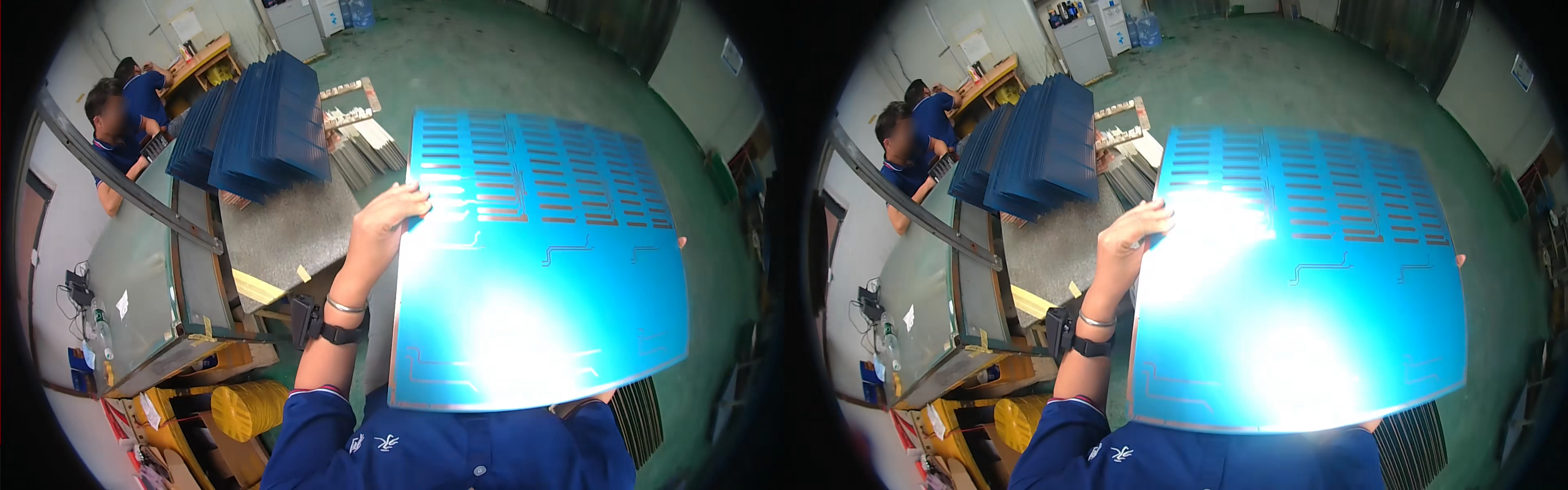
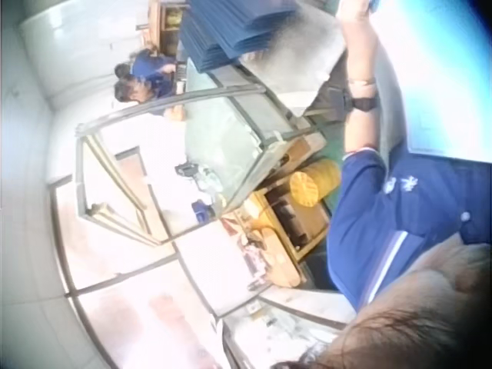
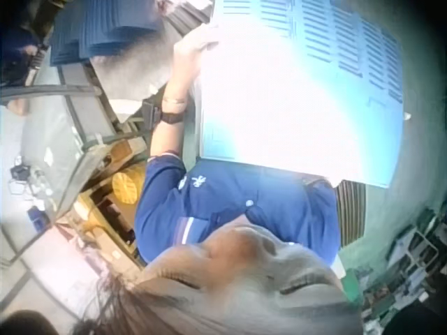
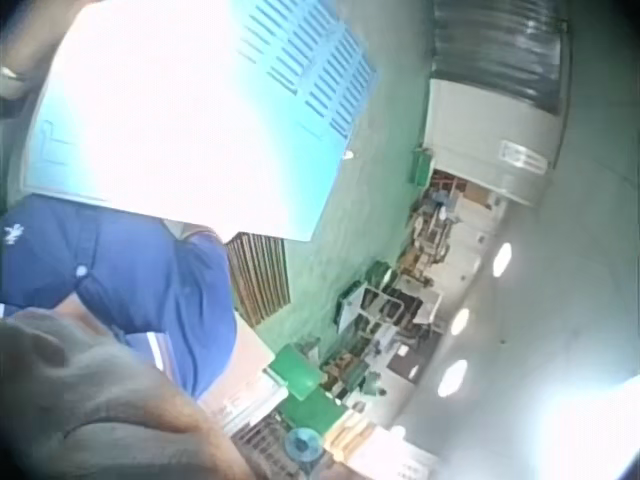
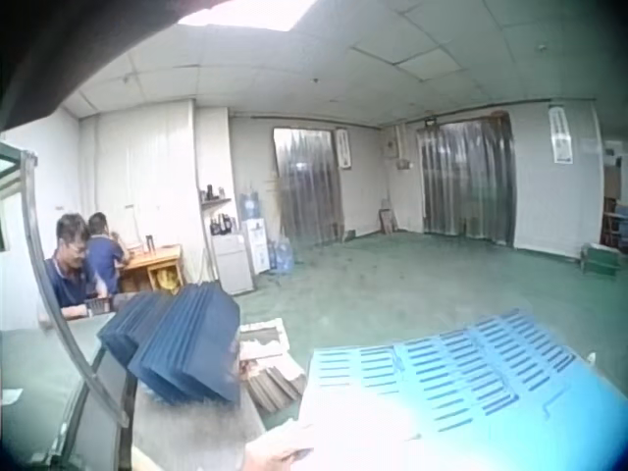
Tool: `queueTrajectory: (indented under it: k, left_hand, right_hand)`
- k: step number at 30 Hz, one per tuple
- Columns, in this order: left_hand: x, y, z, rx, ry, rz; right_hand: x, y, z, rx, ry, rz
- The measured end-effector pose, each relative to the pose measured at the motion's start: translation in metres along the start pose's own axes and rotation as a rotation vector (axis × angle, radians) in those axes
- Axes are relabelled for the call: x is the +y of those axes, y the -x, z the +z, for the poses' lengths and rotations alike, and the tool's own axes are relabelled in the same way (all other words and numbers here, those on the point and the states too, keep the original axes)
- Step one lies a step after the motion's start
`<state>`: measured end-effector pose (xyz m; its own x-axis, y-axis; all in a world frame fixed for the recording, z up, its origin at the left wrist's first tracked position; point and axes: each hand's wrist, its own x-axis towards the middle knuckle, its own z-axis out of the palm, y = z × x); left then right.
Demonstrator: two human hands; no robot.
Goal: The recorder is inspecting blue-coated metal sheets and placing them into a sorting rack.
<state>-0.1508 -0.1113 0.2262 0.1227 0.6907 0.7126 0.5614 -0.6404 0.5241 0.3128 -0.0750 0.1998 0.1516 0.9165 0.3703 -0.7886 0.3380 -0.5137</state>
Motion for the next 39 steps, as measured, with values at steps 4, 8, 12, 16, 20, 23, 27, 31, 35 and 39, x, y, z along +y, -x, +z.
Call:
queueTrajectory:
  k: [4,8,12,16,20,23,27,31,35,39]
  left_hand:
    - [0.001,0.008,0.002,0.017,0.022,-0.087]
    - [0.003,0.021,0.023,0.163,0.343,-0.499]
    - [-0.009,0.045,0.031,0.029,0.696,-0.707]
    - [-0.037,0.079,0.033,0.031,1.578,-0.854]
    - [-0.011,0.066,0.036,0.079,1.665,-1.061]
    - [-0.019,0.075,0.038,0.083,1.481,-1.078]
    - [-0.019,0.073,0.045,0.09,1.505,-1.032]
    - [-0.032,0.08,0.042,0.208,1.489,-0.937]
    - [-0.033,0.079,0.02,0.342,1.419,-0.867]
    - [-0.035,0.075,0.022,0.371,1.428,-0.785]
  right_hand:
    - [0.024,0.018,0.012,-0.053,-0.139,0.156]
    - [0.025,0.033,0.016,-0.052,-0.188,0.209]
    - [0.02,0.04,0.029,-0.066,-0.221,0.245]
    - [0.009,0.04,0.046,-0.091,-0.24,0.28]
    - [-0.002,0.04,0.052,-0.092,-0.234,0.291]
    - [0.009,0.038,0.045,-0.084,-0.261,0.28]
    - [0.02,0.055,0.015,-0.018,-0.267,0.184]
    - [0.025,0.083,-0.042,0.083,-0.226,0.018]
    - [0.015,0.089,0.015,0.281,-0.185,-0.018]
    - [0.011,0.096,0.038,0.486,0.037,-0.044]
